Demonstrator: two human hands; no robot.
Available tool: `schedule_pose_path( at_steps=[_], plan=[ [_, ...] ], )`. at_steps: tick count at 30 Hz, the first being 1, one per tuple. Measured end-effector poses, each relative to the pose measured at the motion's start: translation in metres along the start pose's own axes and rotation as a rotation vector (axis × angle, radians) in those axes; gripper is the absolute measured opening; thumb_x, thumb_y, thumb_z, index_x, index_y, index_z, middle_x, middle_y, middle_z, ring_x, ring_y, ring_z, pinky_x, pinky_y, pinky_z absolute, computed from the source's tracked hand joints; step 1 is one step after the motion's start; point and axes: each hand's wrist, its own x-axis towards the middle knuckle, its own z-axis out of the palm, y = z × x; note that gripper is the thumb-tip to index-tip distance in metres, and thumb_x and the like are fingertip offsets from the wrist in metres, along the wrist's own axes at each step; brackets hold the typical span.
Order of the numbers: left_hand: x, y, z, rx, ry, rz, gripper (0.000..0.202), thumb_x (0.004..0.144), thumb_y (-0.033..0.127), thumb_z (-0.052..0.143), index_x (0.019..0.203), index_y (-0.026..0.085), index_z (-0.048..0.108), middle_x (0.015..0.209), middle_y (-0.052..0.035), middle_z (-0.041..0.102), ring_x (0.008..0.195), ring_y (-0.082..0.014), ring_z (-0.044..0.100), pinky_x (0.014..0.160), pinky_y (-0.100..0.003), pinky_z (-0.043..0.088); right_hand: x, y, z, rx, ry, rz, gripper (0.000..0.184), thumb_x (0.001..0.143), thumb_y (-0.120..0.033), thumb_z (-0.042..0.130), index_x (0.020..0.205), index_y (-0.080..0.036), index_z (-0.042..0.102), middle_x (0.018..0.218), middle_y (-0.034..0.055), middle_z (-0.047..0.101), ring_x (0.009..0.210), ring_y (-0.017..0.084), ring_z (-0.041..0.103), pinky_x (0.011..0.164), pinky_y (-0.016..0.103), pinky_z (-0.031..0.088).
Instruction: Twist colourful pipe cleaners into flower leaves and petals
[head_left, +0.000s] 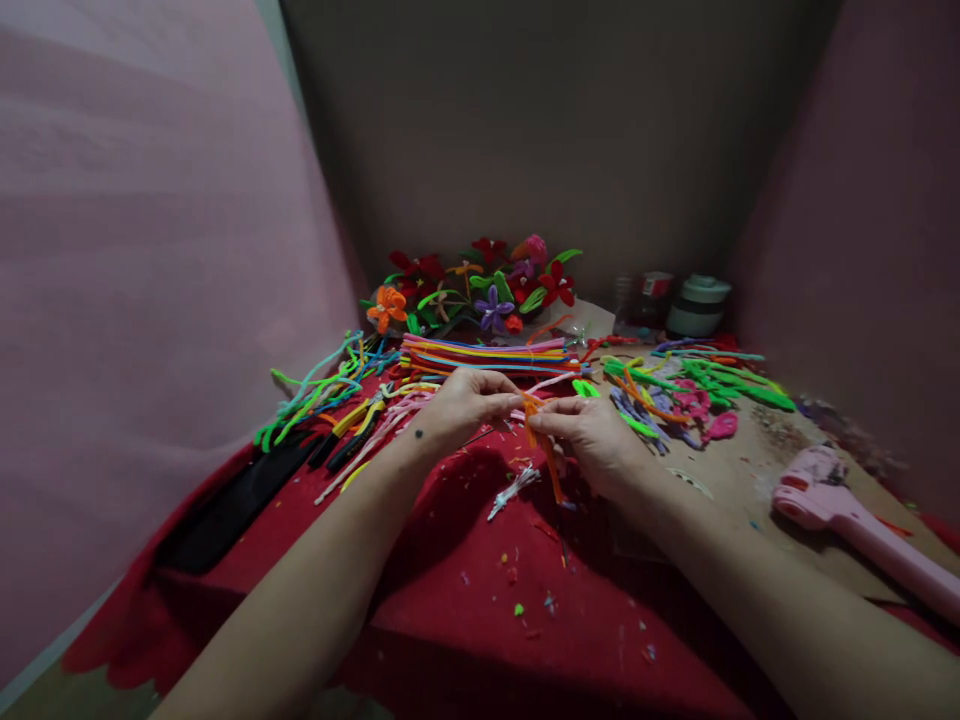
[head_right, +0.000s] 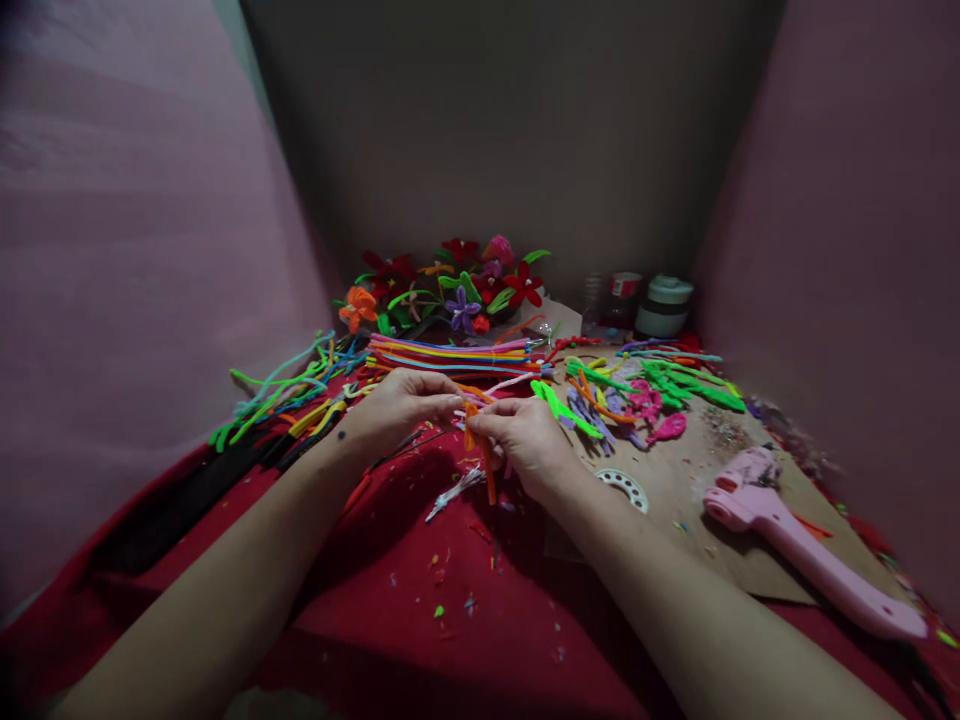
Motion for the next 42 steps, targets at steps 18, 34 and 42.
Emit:
schedule_pose_path(
  at_steps=[18, 34, 42],
  plan=[
    [-0.005, 0.004, 0.017, -0.115, 0.025, -0.057, 0.016, 0.064, 0.025, 0.065, 0.073, 0.012, 0.062, 0.052, 0.0044, 0.050, 0.043, -0.0038, 0.033, 0.042, -0.018, 0.022, 0.001, 0.005, 0.000, -0.003, 0.050, -0.033, 0.006, 0.059, -0.020, 0.062, 0.058, -0.014, 0.060, 0.040, -0.0030, 0.049, 0.031, 0.008, 0.040, 0.032, 0.022, 0.030],
    [-0.001, -0.007, 0.023, -0.128, 0.065, -0.073, 0.014, 0.064, 0.023, 0.064, 0.066, 0.012, 0.055, 0.048, 0.0031, 0.050, 0.036, -0.0068, 0.042, 0.034, -0.019, 0.034, 0.000, 0.003, 0.001, 0.016, -0.080, 0.084, 0.019, 0.057, -0.027, 0.069, 0.062, -0.010, 0.067, 0.048, 0.0029, 0.059, 0.034, 0.010, 0.048, 0.036, 0.022, 0.036],
    [-0.002, -0.003, 0.026, -0.116, 0.092, -0.074, 0.018, 0.069, 0.027, 0.064, 0.068, 0.012, 0.055, 0.046, 0.0042, 0.048, 0.036, -0.0034, 0.037, 0.035, -0.015, 0.025, 0.002, 0.002, -0.002, 0.049, -0.037, 0.055, 0.015, 0.057, -0.022, 0.068, 0.053, -0.013, 0.058, 0.042, -0.0029, 0.050, 0.034, 0.006, 0.041, 0.034, 0.020, 0.029]
  ],
)
